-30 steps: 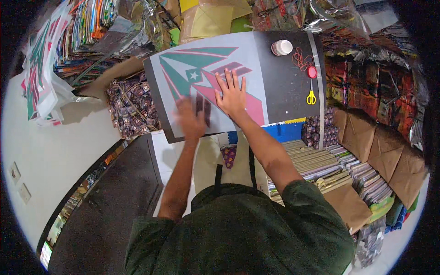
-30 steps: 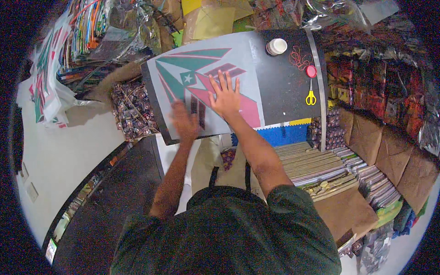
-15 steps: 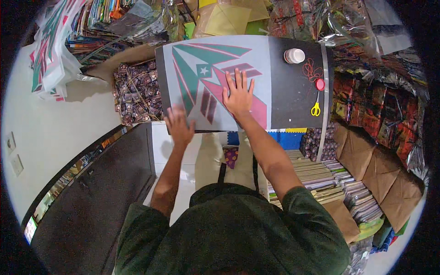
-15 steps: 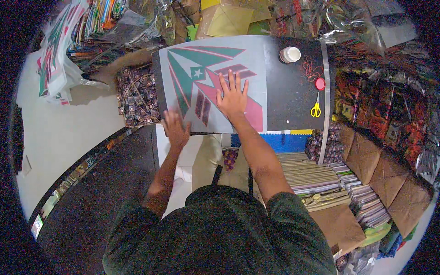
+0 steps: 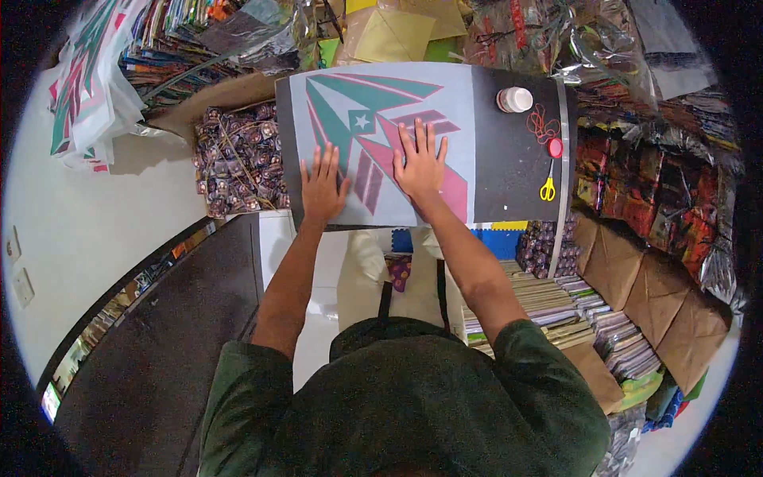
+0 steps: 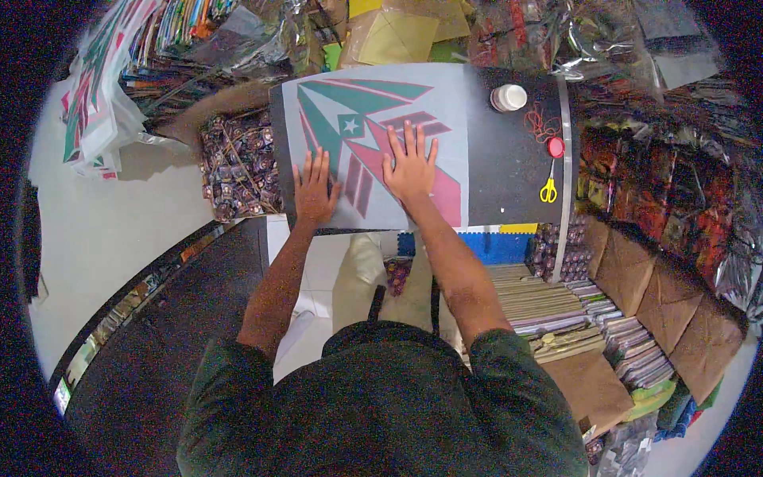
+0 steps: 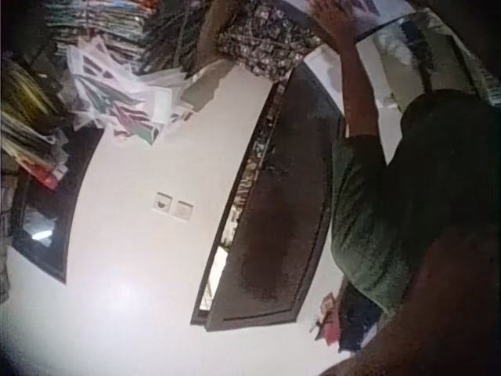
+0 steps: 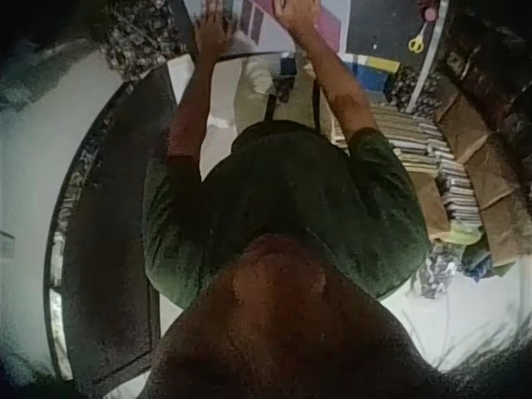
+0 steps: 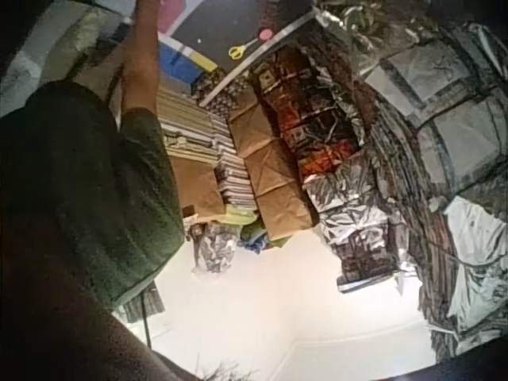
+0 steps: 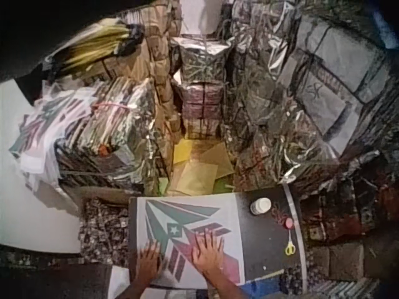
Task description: The person smooths a large patterned paper sheet on a table. They pick up a thin flexible rod and use yellow scissors to cut it into smaller pieces. Finally, they thread a white string through the cut pieces of the rod.
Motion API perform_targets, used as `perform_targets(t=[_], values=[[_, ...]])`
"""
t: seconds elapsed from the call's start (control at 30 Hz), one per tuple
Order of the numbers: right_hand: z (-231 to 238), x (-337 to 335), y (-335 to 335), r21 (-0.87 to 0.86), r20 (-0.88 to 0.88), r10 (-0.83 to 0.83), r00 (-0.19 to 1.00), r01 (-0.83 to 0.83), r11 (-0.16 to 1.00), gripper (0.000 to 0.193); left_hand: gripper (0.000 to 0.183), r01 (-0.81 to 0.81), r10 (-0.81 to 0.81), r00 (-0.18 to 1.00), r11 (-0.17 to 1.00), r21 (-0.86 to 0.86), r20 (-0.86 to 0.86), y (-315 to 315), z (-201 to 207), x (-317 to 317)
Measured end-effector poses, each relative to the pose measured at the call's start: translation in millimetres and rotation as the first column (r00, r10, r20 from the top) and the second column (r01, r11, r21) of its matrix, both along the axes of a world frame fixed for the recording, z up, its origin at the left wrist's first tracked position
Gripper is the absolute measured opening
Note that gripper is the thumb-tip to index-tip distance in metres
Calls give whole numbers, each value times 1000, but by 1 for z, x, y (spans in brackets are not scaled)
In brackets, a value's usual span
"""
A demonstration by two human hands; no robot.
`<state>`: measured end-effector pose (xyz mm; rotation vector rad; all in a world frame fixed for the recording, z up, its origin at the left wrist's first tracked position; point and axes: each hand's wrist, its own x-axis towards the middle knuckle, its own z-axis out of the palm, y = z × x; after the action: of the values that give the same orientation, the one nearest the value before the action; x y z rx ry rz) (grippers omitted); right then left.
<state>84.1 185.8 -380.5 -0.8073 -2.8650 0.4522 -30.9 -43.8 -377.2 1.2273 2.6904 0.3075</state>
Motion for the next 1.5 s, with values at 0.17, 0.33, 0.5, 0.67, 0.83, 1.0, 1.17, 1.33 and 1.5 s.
perform_targets(t=[0.17, 0.33, 0.5, 0.67, 0.83, 1.0, 1.17, 1.33, 1.5], values=[[-2, -6, -23, -24, -14, -32, 999, 32, 999, 63, 76, -13, 13, 1000, 1000, 2, -12, 1, -5, -3], [4, -26, -117, -210, -207, 104, 973, -148, 966, 65, 75, 17, -28, 995, 994, -111, -98, -5, -16, -4], [-6, -11, -121, -224, -147, 26, 989, -59, 973, 71, 75, 6, -14, 998, 991, -135, -57, -1, -9, -2], [-2, 48, -59, -93, 83, -3, 997, 10, 996, 72, 74, 9, -11, 1000, 999, -52, -23, 0, -3, -3], [-2, 114, -3, -18, 167, -51, 985, 55, 998, 72, 75, 15, -15, 1000, 999, -32, -13, 0, -3, -2], [-2, 135, 24, 80, 215, -147, 966, 133, 988, 71, 76, 5, -4, 1000, 1000, -30, 15, 2, 0, -2], [21, 37, -29, -202, -43, 91, 995, -98, 974, 72, 77, -1, 2, 1000, 999, -37, 18, 1, -2, -3], [-5, -32, -90, -187, -167, 236, 957, -266, 946, 76, 74, 14, -28, 994, 992, -128, -105, 2, -4, -4], [-4, -17, -69, -157, 27, 207, 978, -201, 967, 75, 72, 0, -4, 998, 999, -48, -69, 1, -3, -3]])
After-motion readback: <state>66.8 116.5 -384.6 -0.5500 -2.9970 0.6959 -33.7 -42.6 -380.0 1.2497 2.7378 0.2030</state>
